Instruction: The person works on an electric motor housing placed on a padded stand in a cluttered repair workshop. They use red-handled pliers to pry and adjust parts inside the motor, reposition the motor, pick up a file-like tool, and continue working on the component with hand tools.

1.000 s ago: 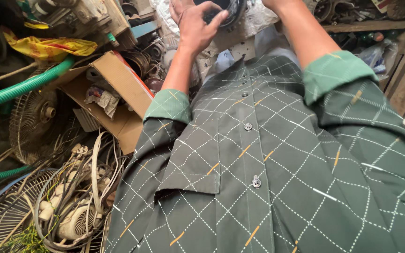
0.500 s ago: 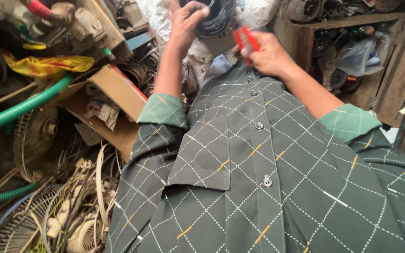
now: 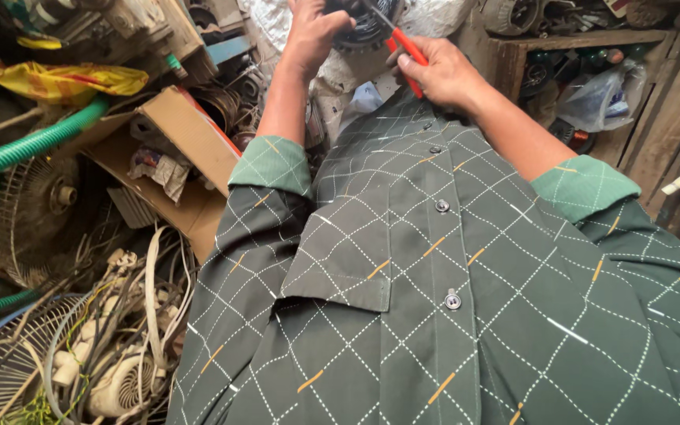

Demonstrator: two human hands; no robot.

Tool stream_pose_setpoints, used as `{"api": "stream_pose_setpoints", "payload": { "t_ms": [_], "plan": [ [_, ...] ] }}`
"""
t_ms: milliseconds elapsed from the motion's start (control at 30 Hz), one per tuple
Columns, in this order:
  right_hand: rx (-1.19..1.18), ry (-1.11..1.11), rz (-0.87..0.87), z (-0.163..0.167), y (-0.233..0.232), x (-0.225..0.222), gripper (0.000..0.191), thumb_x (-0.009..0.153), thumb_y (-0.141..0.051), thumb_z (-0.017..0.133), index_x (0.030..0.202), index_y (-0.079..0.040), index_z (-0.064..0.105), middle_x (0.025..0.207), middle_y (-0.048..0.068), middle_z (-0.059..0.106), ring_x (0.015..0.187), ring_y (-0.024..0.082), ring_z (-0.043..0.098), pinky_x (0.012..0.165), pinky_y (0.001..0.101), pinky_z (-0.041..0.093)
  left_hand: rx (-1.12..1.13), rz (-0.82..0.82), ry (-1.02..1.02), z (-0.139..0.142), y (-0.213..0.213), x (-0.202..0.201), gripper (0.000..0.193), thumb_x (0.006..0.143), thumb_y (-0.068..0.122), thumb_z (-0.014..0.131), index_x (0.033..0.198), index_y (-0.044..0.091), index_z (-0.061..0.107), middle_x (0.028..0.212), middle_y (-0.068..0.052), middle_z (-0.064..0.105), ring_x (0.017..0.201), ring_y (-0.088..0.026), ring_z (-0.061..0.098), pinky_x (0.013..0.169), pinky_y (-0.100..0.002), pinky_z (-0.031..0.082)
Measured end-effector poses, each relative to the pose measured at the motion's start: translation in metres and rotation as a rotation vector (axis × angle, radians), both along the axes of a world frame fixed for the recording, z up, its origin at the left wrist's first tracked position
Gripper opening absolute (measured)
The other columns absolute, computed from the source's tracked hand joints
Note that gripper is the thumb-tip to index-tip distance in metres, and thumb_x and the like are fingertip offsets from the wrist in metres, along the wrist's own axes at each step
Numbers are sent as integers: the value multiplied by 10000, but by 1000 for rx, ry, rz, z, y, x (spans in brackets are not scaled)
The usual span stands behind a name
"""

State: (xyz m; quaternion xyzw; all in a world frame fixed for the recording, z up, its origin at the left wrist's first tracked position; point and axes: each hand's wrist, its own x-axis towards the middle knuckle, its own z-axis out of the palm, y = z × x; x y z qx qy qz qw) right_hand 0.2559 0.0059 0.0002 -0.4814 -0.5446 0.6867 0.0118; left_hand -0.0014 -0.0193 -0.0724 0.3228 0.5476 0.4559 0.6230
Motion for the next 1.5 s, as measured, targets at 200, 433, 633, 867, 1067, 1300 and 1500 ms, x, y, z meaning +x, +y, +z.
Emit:
{"api": "stream_pose_setpoints", "payload": {
  "t_ms": [200, 433, 633, 867, 1067, 1300, 1500],
  "plan": [
    [-35, 96, 44, -4, 5, 0, 244, 1118, -284, 527, 1151, -54, 602, 895, -15, 661, 781, 77, 628, 716, 281, 544, 37, 37, -22, -1, -4, -1, 251, 774, 69, 733, 1004, -27, 698, 937, -33, 698, 854, -159, 693, 797, -318, 578],
    [159, 18, 25, -14, -6, 4, 237, 1111, -347, 609, 1141, -112, 605, 819, 38, 566, 709, 174, 551, 623, 360, 461, -43, 9, -3, -3, -5, -3, 174, 797, 85, 715, 918, -40, 712, 837, -48, 720, 758, -155, 697, 720, -313, 563],
    [592, -188, 261, -1, -1, 10, 273, 1108, -355, 605, 1212, -107, 649, 884, 136, 639, 768, 269, 640, 699, 417, 520, -39, 24, 52, -3, -8, -2, 183, 797, 107, 745, 911, -34, 717, 827, -26, 702, 754, -132, 671, 706, -304, 543],
    [-420, 238, 18, -16, 14, 9, 305, 1100, -397, 524, 1009, -113, 586, 921, 54, 667, 764, 151, 674, 675, 320, 565, 45, 32, 62, -2, -10, -8, 216, 743, 79, 730, 930, -19, 685, 853, -19, 677, 778, -150, 656, 730, -318, 548],
    [-364, 267, 26, -30, 5, 7, 311, 1146, -376, 524, 1048, -85, 575, 903, 82, 650, 719, 172, 627, 648, 319, 533, 31, 28, 75, -6, -14, -8, 224, 753, 46, 727, 959, -30, 684, 886, -41, 659, 817, -167, 634, 758, -329, 531],
    [-444, 197, 37, -4, 8, -3, 347, 1069, -389, 486, 1183, -95, 630, 1163, 72, 731, 1062, 173, 745, 827, 349, 627, -29, 37, -51, 2, -12, -6, 228, 750, 27, 696, 974, -12, 681, 876, -34, 680, 777, -157, 654, 738, -317, 556],
    [-323, 106, 101, 5, 2, 2, 409, 1083, -404, 478, 1246, -84, 674, 1157, 72, 723, 1062, 191, 692, 795, 372, 587, 53, 27, 6, 2, -13, -4, 233, 761, 23, 702, 991, -10, 680, 903, -25, 676, 814, -142, 648, 764, -310, 550]
  ]
}}
